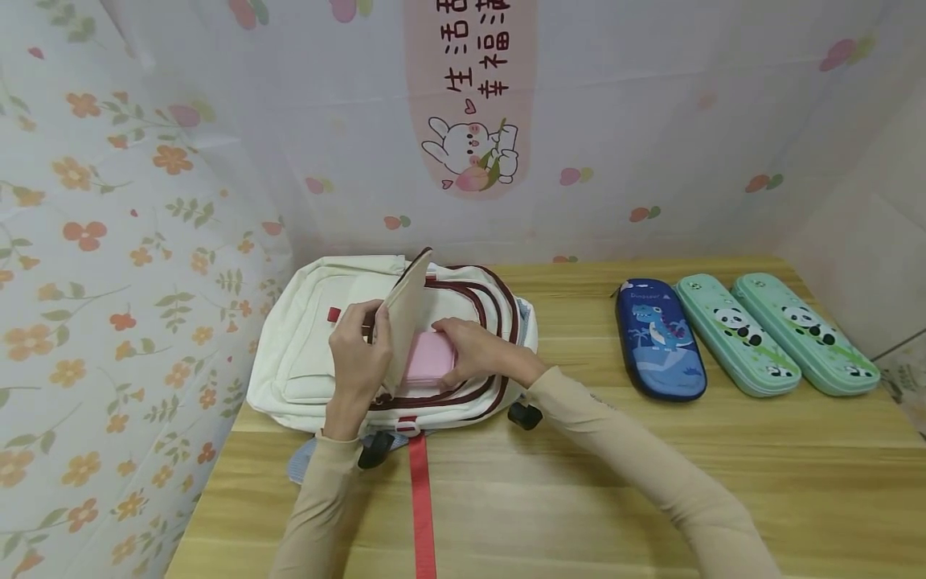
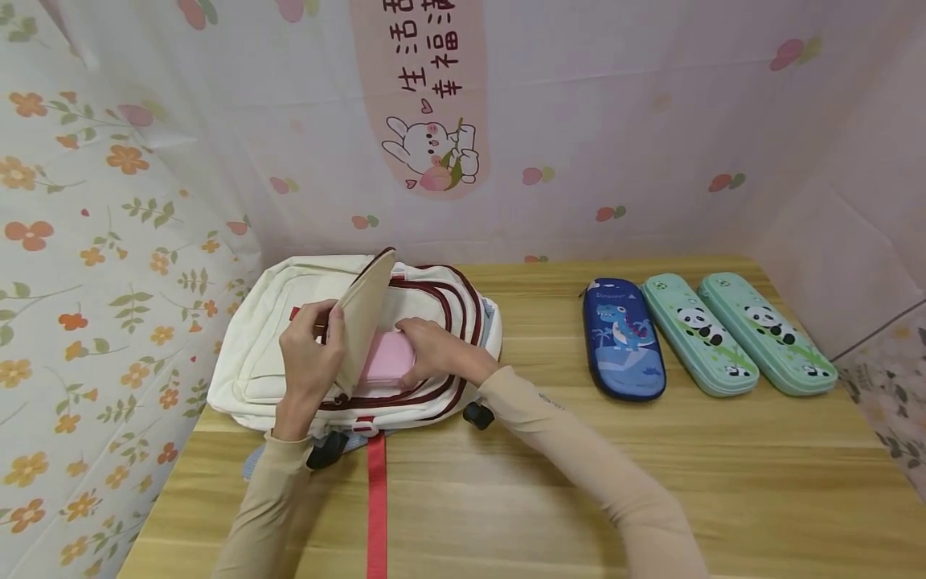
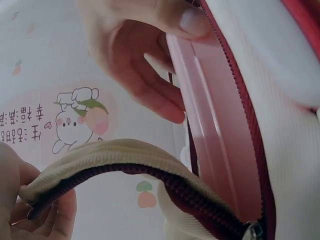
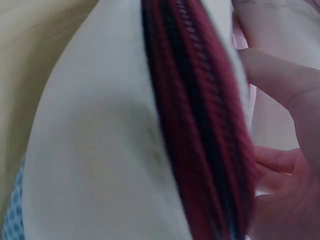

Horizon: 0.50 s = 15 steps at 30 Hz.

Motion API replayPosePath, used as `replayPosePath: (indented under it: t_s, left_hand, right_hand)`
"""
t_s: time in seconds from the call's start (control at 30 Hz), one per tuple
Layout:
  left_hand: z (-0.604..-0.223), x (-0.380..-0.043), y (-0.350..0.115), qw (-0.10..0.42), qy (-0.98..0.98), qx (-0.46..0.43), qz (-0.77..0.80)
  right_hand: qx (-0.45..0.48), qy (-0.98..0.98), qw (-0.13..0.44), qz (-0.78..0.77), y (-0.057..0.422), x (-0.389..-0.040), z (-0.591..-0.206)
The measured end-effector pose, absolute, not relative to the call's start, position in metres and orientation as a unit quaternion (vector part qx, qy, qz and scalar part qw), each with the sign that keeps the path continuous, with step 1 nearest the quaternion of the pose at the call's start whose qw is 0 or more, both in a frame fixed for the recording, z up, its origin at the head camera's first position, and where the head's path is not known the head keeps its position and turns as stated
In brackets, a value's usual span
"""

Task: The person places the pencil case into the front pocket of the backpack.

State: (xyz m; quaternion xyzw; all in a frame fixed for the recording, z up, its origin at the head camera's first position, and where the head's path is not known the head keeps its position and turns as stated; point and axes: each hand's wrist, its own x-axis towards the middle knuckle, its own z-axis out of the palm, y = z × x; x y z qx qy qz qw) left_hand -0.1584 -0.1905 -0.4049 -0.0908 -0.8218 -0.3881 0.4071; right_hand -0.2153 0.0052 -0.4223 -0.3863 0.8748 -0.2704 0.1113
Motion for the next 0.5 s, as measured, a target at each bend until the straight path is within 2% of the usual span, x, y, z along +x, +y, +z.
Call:
replayPosePath:
  t_s: [0.23,0.5]
  left_hand:
    - [-0.407,-0.159,-0.189,0.412,-0.819,-0.091,-0.389]
    - [-0.409,-0.158,-0.192,0.410,-0.823,-0.090,-0.383]
  right_hand:
    - [-0.378,0.883,0.127,-0.246,0.004,-0.213,-0.429]
    - [-0.363,0.882,0.090,-0.286,0.025,-0.209,-0.423]
